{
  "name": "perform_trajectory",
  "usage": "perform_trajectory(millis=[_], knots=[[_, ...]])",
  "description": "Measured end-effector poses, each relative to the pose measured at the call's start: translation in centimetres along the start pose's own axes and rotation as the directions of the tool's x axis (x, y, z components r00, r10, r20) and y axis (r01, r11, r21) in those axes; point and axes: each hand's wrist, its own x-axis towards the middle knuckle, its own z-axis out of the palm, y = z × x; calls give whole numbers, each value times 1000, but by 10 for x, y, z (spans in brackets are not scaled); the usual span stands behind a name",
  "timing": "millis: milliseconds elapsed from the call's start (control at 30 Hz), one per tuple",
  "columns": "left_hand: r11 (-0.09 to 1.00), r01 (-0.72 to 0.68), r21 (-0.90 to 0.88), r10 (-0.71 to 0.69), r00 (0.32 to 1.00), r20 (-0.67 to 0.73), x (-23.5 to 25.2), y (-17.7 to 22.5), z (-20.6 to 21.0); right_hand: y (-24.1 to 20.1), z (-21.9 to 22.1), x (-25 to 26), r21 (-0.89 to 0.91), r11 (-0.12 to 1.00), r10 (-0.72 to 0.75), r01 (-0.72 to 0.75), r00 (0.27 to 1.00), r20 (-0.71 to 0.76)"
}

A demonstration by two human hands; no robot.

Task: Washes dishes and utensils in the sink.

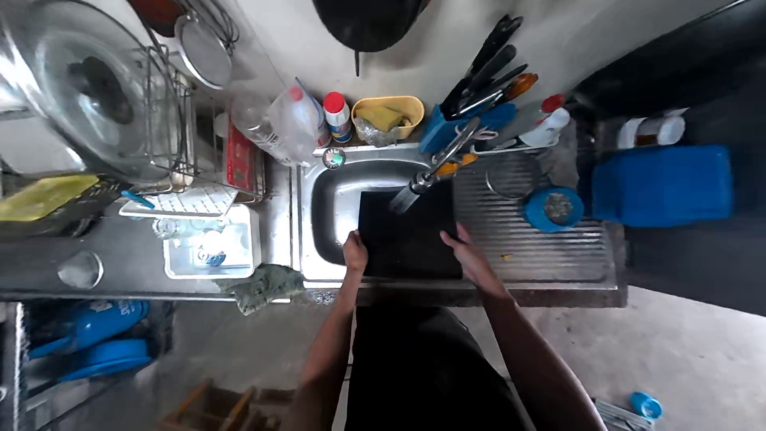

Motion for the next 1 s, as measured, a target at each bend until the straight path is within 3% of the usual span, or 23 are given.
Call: perform_trajectory(millis=[167,333,533,800,900,1000], knots=[[996,81,44,-81,997,1,35,-33,-9,-14,50,51,-61,989,134,-133,991,24],[995,81,58,-81,997,-8,63,-44,-4,-19,62,74,-40,991,132,-131,991,37],[994,87,-63,-88,996,-14,86,-41,18,-24,64,84,-67,994,84,-82,996,24],[935,233,-266,-227,972,54,92,-31,52,-28,66,84,17,999,46,-46,998,42],[966,157,-205,-163,987,-15,94,-30,68,-30,63,83,36,998,58,-59,998,36],[990,-39,-138,24,993,-115,84,-21,85,-28,61,83,65,995,70,-74,996,53]])
